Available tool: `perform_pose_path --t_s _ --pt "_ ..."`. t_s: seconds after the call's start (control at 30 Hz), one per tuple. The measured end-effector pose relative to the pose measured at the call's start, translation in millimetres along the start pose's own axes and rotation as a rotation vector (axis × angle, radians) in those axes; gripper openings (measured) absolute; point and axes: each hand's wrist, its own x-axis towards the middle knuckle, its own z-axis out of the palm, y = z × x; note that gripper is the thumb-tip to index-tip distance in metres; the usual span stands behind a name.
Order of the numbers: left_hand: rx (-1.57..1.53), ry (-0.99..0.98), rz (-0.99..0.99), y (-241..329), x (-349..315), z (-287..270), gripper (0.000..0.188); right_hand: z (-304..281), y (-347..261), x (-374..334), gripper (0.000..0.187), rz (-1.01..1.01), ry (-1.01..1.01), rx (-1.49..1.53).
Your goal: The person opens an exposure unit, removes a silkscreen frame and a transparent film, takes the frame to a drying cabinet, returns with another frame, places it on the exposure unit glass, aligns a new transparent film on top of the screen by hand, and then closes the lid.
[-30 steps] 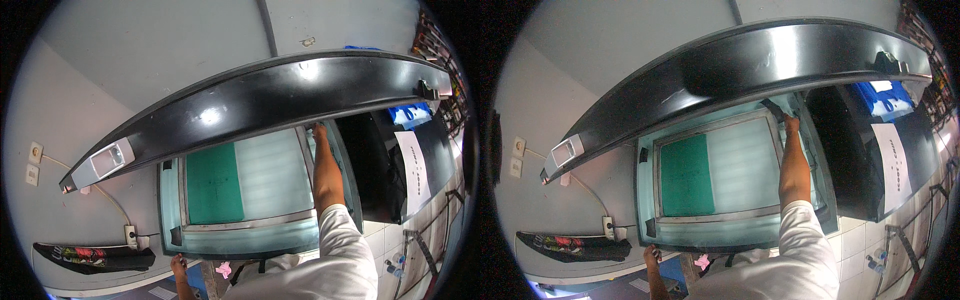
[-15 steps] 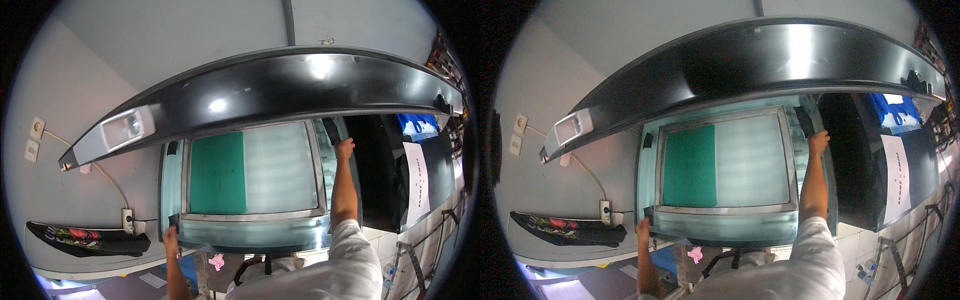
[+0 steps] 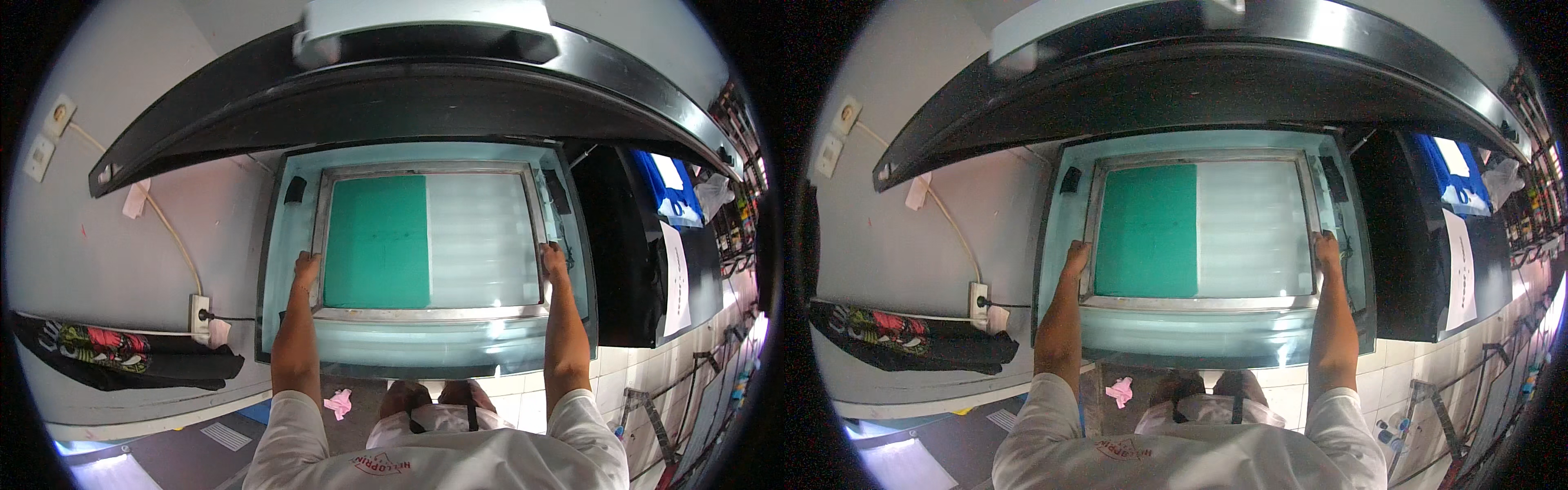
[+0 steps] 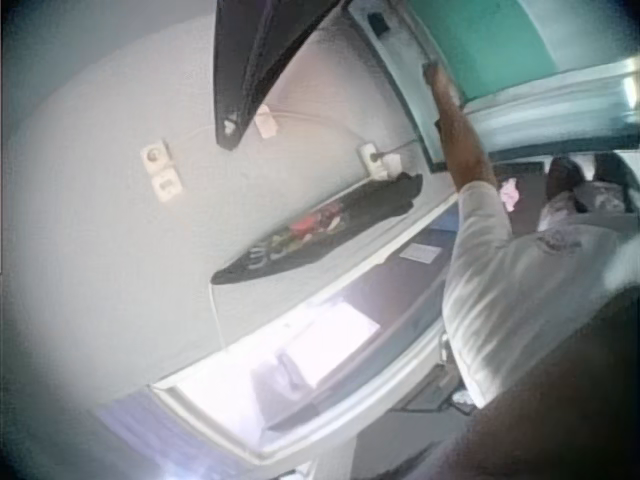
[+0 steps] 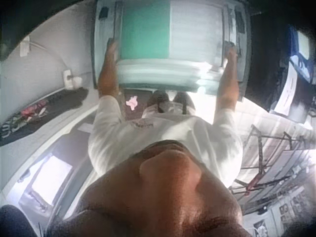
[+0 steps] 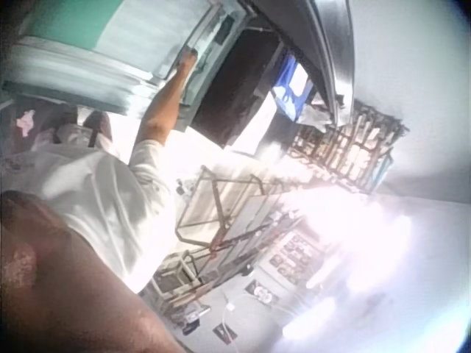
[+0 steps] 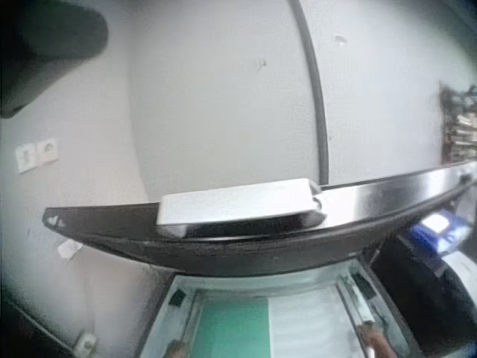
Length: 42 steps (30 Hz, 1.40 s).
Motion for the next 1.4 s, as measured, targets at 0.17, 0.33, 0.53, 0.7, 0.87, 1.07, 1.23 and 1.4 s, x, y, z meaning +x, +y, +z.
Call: perform_pose_path --t_s 0.17,0.33,0.53,0.7,0.87,1.07,1.23,1.4 --pt "-0.253 -0.015 -0.044 36.6 -44.2 -6.8 0.05 -26.8 -25.5 -22.1 0.034 0.159 0.082 0.017" --pt "-0.523 0.092 -0.023 8.6 -88.8 -26.0 0.05 -65.4 -53.2 -79.5 0.04 0.073 0.138 0.091" --pt "-0.987 0.201 0.01 3.6 -183.5 -58.5 0.042 -116.6 -110.9 -188.9 0.042 0.048 0.073 0.286" --pt "-1.159 0.303 0.208 29.6 -213.2 -79.9 0.047 -154.4 -120.7 -219.8 0.045 -0.188 0.217 0.233" --pt "-0.997 0.195 0.233 23.7 -193.3 -105.1 0.059 -181.2 -177.7 -231.2 0.05 -0.021 -0.039 0.345" --pt "-1.085 -0.464 0.24 34.2 -168.5 -137.5 0.066 -220.9 -144.2 -187.7 0.056 -0.041 -0.306 0.691" --pt "-1.002 -0.757 0.017 80.2 -163.8 -161.4 0.063 -205.3 -174.3 -180.4 0.054 0.129 -0.567 0.395" --pt "-0.433 -0.636 -0.034 84.7 -143.1 -106.3 0.071 -155.5 -126.1 -152.5 0.046 0.316 -0.428 0.164"
